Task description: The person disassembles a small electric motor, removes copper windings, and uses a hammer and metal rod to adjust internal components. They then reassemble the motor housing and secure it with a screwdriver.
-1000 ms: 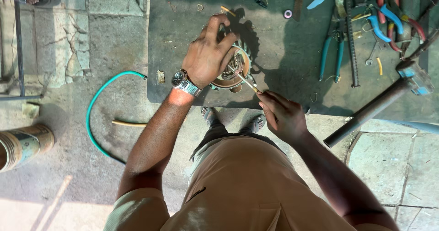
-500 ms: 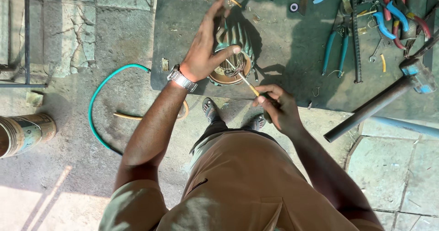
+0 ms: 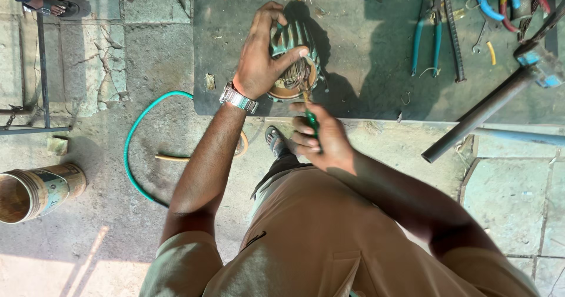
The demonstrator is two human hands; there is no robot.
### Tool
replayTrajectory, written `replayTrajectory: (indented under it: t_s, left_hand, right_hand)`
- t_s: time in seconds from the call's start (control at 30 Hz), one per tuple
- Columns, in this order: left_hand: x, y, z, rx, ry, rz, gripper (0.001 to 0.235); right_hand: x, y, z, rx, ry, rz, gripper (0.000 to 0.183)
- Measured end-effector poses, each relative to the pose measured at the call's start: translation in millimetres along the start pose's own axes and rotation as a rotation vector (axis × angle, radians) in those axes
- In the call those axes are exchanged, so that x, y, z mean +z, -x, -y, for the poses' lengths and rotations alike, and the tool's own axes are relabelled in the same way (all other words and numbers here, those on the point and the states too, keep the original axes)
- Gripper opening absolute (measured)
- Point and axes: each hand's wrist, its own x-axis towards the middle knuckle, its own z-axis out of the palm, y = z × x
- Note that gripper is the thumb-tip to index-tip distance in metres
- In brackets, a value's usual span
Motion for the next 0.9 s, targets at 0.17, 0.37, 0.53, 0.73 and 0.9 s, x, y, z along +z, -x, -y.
replayTrajectory:
  t_s: [0.17, 0.37, 0.53, 0.73, 0.9]
  left_hand:
    - [-5, -1, 15, 0.006, 0.038, -0.020, 0.055]
    - [-13, 17, 32, -0.043, 0.064, -0.187, 0.048]
    - [-24, 35, 42, -0.050, 0.265, -0.265, 0.042]
    - [-20, 43, 54, -0.026, 0.214, -0.280, 0.041]
    - [-29, 24, 57, -0.116, 0.165, -0.193, 0.043]
  right_hand:
    - [27, -22, -18, -0.053, -0.124, -0.047, 0.017]
    - [57, -48, -36, -0.135, -0.231, 0.012, 0.019]
    - [77, -65, -64, -0.216, -0.163, -0.025, 0.011]
    - [62, -61, -63, -0.141, -0.064, 0.006, 0.013]
    - [38, -28, -17, -0.167, 0.390, -0.084, 0.029]
